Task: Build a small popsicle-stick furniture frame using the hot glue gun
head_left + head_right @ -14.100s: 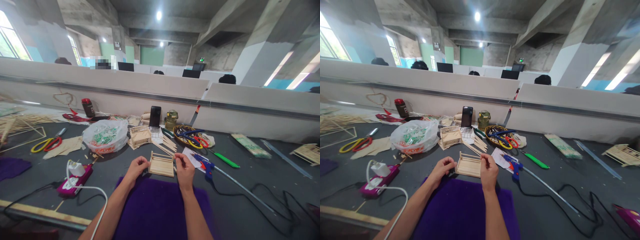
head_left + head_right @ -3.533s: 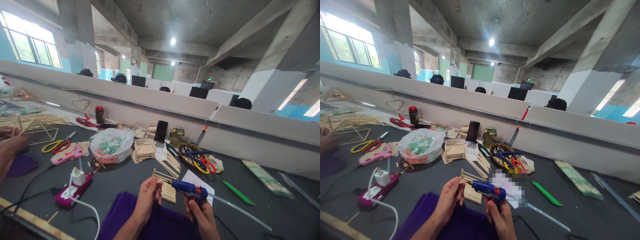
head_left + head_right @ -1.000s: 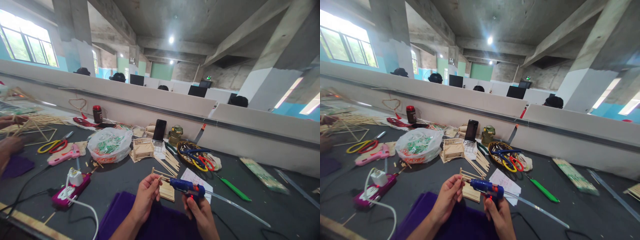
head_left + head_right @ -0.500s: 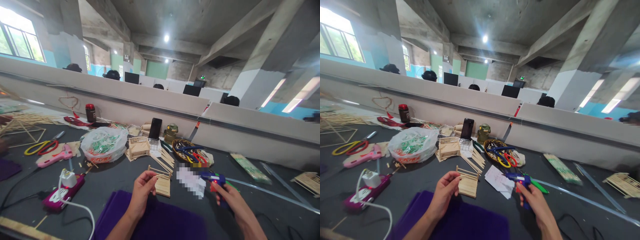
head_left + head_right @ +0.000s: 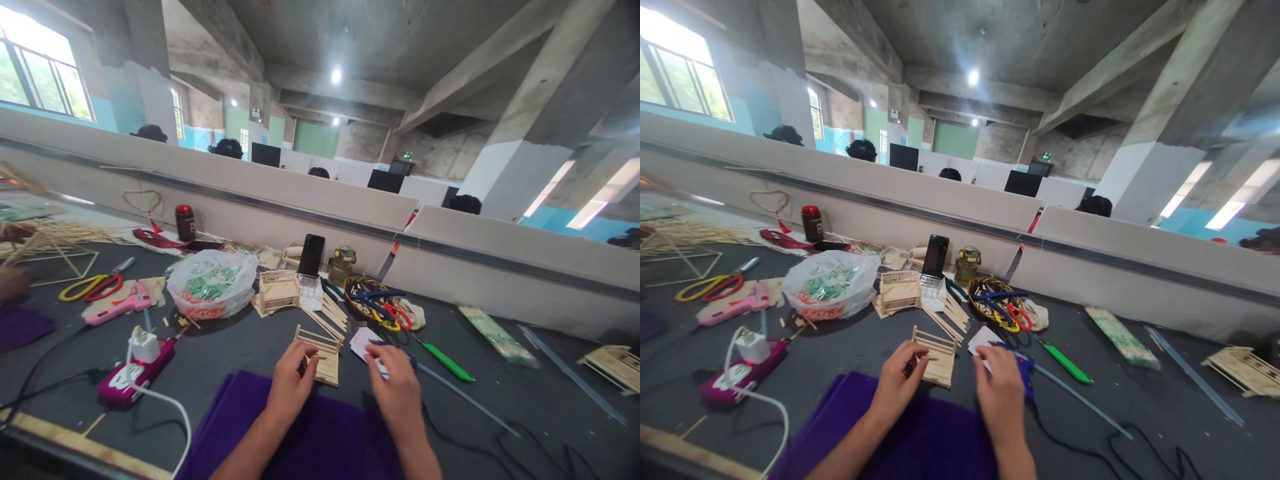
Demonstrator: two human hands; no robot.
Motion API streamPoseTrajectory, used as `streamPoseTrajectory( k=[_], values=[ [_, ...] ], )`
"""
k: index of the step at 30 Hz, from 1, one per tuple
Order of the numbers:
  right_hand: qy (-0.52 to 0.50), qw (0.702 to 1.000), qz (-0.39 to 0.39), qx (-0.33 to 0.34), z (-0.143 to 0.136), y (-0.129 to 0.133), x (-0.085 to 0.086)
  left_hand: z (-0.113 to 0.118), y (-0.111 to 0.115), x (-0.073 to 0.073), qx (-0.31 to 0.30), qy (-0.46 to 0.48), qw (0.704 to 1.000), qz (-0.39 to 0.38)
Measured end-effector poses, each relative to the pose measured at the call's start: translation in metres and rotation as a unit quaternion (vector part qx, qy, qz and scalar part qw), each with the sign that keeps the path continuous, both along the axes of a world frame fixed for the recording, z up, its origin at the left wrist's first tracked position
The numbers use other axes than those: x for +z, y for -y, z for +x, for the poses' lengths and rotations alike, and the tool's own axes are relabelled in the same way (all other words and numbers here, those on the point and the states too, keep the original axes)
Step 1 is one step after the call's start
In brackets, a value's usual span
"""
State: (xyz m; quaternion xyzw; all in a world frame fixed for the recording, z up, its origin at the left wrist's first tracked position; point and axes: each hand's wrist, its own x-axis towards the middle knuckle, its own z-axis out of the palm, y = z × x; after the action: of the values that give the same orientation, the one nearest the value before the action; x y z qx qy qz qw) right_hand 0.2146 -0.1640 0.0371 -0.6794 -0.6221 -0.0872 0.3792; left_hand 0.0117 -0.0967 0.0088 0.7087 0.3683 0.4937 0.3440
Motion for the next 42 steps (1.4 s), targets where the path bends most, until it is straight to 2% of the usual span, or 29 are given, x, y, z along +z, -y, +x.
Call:
streamPoseTrajectory(
  k=[3,5,7,12,16,19,23,32,42],
  values=[
    [0.056,0.990,-0.044,0.125,-0.053,-0.013,0.013,-0.001,0.003,0.001,0.010,-0.024,1.000,0.013],
    [0.066,0.982,-0.057,0.167,-0.071,-0.019,0.015,-0.001,0.004,0.002,0.009,-0.029,0.999,0.010],
    [0.061,0.980,-0.063,0.181,-0.076,-0.023,0.012,-0.001,0.004,0.003,0.005,-0.028,1.000,0.003],
    [0.007,0.982,-0.055,0.182,-0.068,-0.023,0.001,0.002,0.004,0.004,-0.015,-0.007,1.000,-0.022],
    [-0.107,0.978,-0.053,0.173,-0.057,-0.020,-0.008,0.003,0.004,0.001,-0.023,0.008,0.999,-0.047],
    [-0.188,0.969,-0.054,0.152,-0.046,-0.019,-0.014,0.003,0.004,-0.002,-0.021,-0.001,0.999,-0.048],
    [-0.247,0.961,-0.043,0.114,-0.031,-0.019,-0.020,0.003,0.003,-0.004,-0.031,-0.024,0.999,-0.038],
    [-0.247,0.962,-0.061,0.105,-0.018,-0.016,-0.027,0.006,0.006,-0.013,-0.070,-0.164,0.984,-0.015],
    [-0.227,0.962,-0.105,0.107,-0.020,-0.013,-0.029,0.007,0.012,-0.016,-0.095,-0.231,0.968,-0.022]
  ],
)
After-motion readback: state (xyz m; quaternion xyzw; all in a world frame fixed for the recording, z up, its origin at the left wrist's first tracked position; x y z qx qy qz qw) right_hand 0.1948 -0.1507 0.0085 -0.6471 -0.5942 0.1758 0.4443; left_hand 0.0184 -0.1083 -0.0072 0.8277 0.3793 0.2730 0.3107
